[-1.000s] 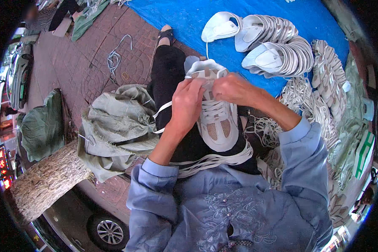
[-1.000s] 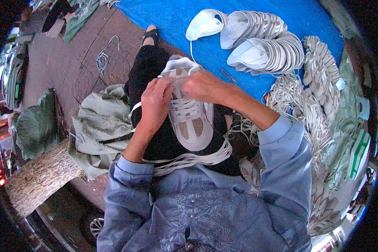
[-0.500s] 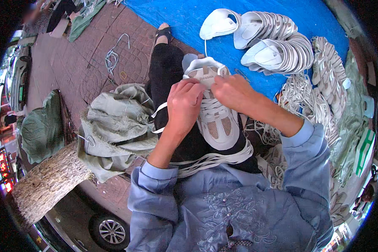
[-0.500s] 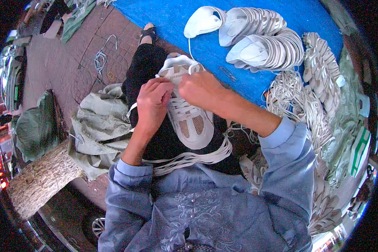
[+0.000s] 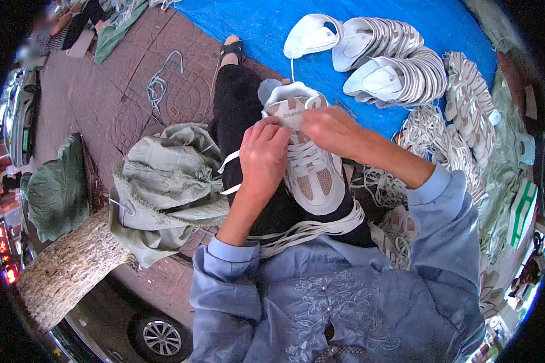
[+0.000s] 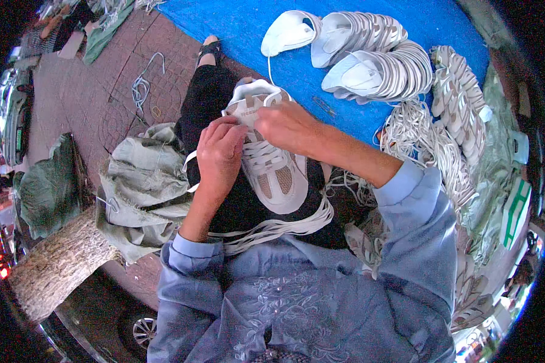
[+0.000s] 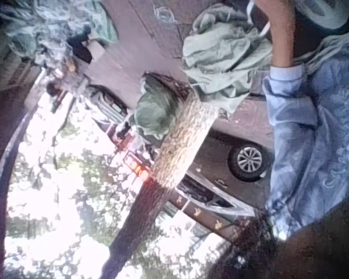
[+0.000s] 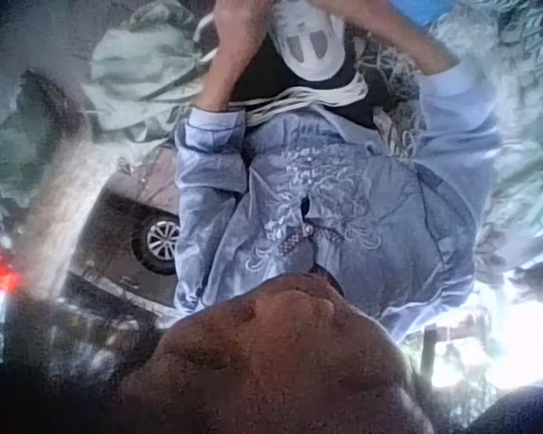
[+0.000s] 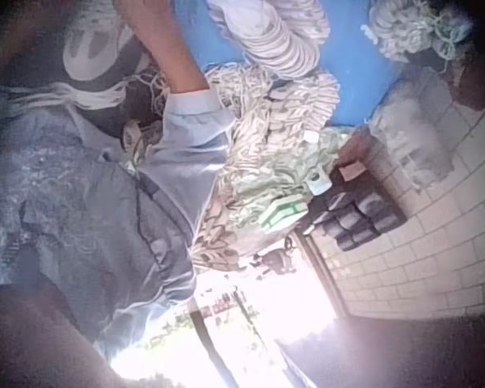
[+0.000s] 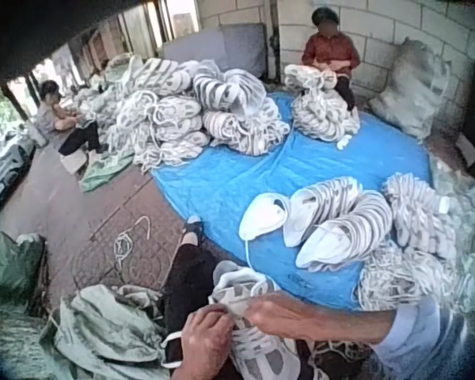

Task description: Insert laces into a shoe and tie them.

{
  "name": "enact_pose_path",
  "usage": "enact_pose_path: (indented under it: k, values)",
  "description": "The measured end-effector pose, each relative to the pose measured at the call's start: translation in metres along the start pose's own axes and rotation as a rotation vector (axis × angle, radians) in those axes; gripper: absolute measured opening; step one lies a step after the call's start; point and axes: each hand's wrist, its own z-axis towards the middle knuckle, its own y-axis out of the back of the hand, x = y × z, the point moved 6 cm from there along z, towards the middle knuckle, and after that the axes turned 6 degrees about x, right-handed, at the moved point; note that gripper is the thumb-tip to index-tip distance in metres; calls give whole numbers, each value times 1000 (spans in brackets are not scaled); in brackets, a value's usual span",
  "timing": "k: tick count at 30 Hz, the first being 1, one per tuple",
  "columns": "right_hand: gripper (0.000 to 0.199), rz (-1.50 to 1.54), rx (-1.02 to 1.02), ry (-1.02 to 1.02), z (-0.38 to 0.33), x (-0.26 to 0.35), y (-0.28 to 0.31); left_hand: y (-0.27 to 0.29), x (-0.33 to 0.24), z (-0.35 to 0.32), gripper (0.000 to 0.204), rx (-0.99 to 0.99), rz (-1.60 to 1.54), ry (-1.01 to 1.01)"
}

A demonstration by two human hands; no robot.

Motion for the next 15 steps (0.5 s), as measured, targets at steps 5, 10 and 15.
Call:
enact_pose_path:
  k: [5,10,15]
  values:
    - [2,-150,-27,53,-3,15,11,1,0,-1,13,12,16,17]
    - [3,73,-76,162,0,-7,0,1,-3,3,10,-22,2,59]
    - [7,637,15,-25,5,-31,-7,-3,-3,2,10,-15,42,69]
